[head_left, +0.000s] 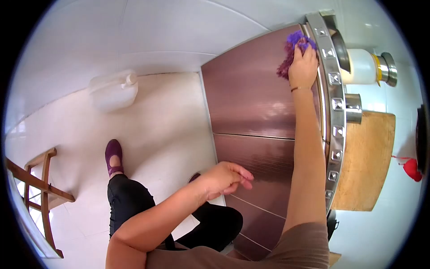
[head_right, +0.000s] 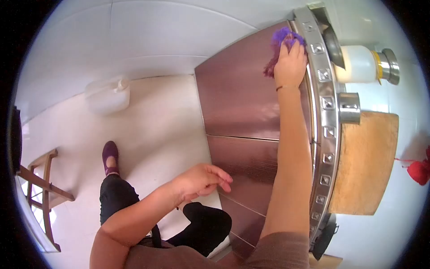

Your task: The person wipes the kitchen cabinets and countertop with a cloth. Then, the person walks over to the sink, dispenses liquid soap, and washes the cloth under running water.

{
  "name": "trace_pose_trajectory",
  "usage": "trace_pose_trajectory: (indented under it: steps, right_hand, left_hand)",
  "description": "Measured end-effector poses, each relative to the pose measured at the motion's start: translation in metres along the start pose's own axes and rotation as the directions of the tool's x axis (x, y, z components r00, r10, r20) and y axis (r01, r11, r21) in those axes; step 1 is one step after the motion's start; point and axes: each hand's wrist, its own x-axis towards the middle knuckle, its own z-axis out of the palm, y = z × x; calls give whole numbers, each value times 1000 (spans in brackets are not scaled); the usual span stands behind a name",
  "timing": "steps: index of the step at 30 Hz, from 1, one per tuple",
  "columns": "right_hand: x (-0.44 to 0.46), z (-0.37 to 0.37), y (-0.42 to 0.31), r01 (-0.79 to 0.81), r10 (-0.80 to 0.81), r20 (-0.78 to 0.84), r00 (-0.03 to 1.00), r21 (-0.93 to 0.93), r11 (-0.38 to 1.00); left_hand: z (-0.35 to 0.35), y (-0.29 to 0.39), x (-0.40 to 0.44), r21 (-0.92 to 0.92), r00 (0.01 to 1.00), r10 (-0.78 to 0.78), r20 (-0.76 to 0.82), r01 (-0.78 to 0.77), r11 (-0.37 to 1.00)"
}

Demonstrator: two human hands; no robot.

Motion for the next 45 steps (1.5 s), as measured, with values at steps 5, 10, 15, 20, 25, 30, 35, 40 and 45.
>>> trace_pose_trajectory:
  steps: [5,10,15,20,25,30,35,40,45]
  right_hand:
    - [38,50,-41,94,-92,46,995,-42,995]
    - [-11,81,-117,106,-110,240,964,32,994]
    - [-142,76,-172,204,-303,511,804,242,949]
    - [-229,21,-150,104,-295,469,832,391,914]
    - [-179,-27,-80,27,-136,440,888,246,969]
    - [-78,-25,-41,-50,51,113,992,-4,999]
    - [-44,31,-81,-6,1,166,986,25,1000]
    - [-104,77,-159,97,-160,308,938,211,973]
    - [-213,53,-185,86,-296,500,814,401,912]
  left_hand:
    - [-8,-17,12,-24,996,-67,-50,66,998]
    - [-9,-14,7,-29,994,-66,-86,64,998]
    - [-7,-14,3,-28,999,-35,-36,34,999]
    - [1,-16,0,-33,999,-31,8,31,999]
    - [10,-27,2,-47,994,-90,60,92,995]
    - [12,-26,6,-28,994,-106,17,106,994]
    - [5,-20,7,-65,997,-76,-31,74,995]
    - [-1,-14,-2,-59,994,-79,-73,75,995]
    - [1,-18,-7,-31,999,-35,-14,34,999]
